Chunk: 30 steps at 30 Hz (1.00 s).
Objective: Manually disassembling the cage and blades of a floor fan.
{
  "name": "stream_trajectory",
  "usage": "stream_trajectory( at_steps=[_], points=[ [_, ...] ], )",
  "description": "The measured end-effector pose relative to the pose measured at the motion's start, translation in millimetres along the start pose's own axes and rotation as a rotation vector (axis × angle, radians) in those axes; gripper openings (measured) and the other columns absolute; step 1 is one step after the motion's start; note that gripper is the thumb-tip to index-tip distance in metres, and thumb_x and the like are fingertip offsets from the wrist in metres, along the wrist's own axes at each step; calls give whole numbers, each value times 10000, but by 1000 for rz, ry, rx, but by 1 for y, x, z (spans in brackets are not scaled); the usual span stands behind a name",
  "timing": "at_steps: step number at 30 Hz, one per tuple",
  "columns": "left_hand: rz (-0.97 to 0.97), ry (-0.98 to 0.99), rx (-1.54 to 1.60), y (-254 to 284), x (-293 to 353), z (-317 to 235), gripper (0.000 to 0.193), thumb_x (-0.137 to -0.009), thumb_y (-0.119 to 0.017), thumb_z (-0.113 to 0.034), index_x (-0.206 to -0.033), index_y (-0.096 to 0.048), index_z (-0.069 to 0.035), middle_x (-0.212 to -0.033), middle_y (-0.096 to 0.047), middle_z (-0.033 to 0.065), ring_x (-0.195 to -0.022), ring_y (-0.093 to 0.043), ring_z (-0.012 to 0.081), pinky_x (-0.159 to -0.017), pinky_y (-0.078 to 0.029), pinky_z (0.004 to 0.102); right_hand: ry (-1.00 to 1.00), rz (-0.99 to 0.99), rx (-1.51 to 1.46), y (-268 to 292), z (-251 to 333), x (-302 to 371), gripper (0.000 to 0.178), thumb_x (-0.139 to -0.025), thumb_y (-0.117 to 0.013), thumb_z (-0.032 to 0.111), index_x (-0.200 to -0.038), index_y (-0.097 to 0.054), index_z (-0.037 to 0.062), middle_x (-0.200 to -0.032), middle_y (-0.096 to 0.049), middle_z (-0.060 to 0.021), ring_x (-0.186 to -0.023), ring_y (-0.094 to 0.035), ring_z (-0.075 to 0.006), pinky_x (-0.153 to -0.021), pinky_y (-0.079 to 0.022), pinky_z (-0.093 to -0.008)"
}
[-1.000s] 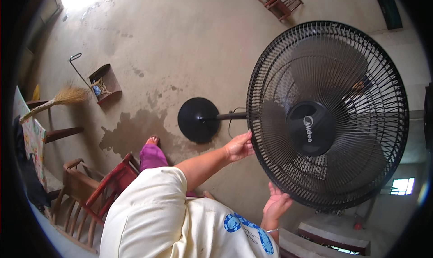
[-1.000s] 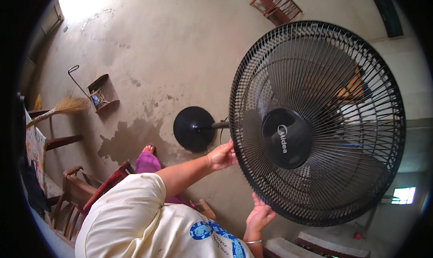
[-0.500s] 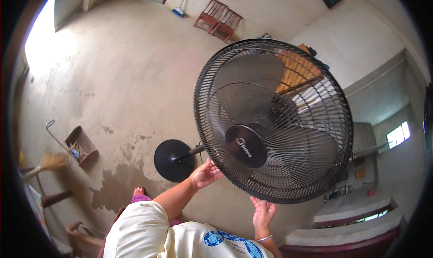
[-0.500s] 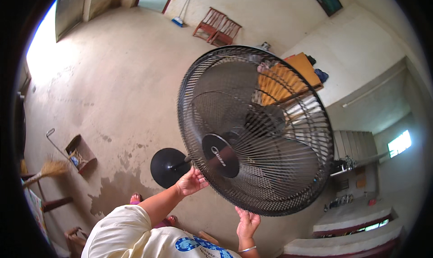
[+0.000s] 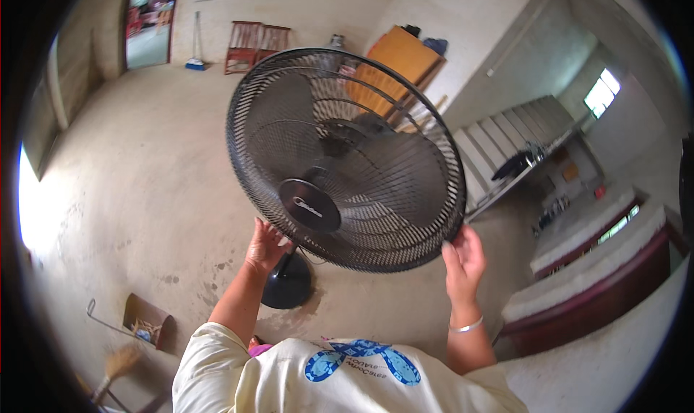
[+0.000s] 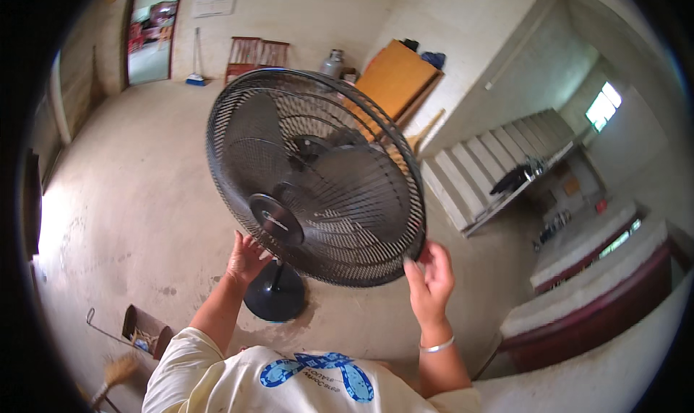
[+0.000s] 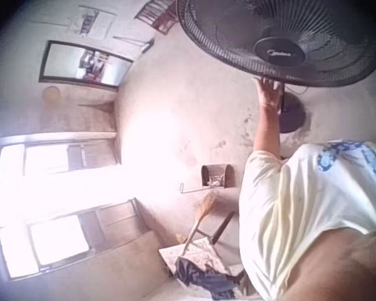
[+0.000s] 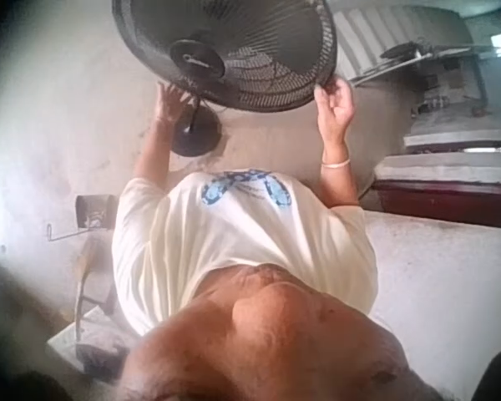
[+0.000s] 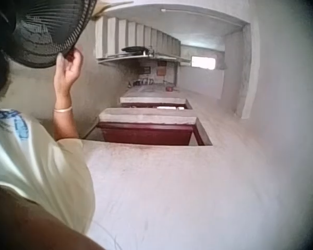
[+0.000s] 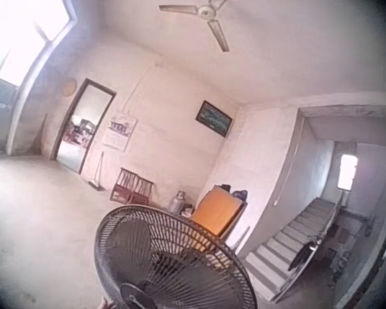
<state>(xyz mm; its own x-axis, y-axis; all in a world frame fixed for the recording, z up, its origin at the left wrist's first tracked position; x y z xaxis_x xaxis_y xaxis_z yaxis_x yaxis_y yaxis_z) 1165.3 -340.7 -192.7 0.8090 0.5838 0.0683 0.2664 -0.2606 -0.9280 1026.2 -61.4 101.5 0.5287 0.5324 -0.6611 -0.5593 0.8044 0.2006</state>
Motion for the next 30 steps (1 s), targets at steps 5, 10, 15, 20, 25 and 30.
stream_trajectory(
  at_steps=[5,10,15,20,25,30],
  points=[
    [-26,72,-103,-14,-8,-1,718,-767,-506,-611,-1314,-338,-176,-1333,-349,57,-1263,-266,263,-1024,-156,553,-91,26,82,3,8,-22,358,-726,-713,93,-974,-482,-21,-827,-508,-12,-734,-479,-79,-676,-422,-219],
    [-16,70,-288,-17,-14,1,769,-759,-419,-674,-1337,-315,-177,-1384,-289,94,-1276,-256,304,-1000,-172,615,-79,70,233,8,-1,-31,428,-638,-792,257,-776,-455,32,-637,-408,29,-590,-350,-64,-511,-332,-207],
    [-21,75,-221,-18,-10,-2,720,-791,-504,-573,-1325,-313,-130,-1344,-327,136,-1263,-267,327,-987,-195,623,-55,78,234,10,-3,-36,412,-633,-786,237,-765,-450,37,-626,-390,30,-578,-337,-70,-499,-318,-218],
    [-3,62,-234,-17,-7,-3,723,-772,-508,-591,-1317,-328,-152,-1347,-316,110,-1259,-276,311,-987,-205,626,-114,111,155,9,-4,-35,417,-647,-783,250,-800,-462,33,-662,-417,34,-601,-379,-65,-541,-364,-209],
    [33,105,-319,-13,-2,-4,748,-752,-501,-629,-1298,-353,-139,-1343,-328,97,-1256,-286,293,-989,-210,627,-86,90,2,11,5,-31,312,-779,-676,246,-849,-482,12,-698,-456,27,-638,-409,-64,-590,-378,-198],
    [30,267,-149,-6,-2,-19,852,-755,-458,-673,-1296,-325,-30,-1369,-278,156,-1293,-215,288,-999,-197,589,-37,26,270,23,0,-33,239,-877,-550,231,-852,-495,0,-706,-496,-34,-625,-456,-100,-572,-395,-228]
  ],
)
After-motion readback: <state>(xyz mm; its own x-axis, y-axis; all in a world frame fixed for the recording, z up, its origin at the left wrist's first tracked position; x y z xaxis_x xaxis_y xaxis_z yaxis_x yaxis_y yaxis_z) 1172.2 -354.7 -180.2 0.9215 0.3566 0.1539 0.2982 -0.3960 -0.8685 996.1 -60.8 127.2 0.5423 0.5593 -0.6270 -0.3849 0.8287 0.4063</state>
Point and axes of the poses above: each hand's wrist, its own x-axis away from the middle knuckle, its own y-axis out of the back of the hand, z = x × y, the point moved 7 cm from there along -x, towards the middle knuckle
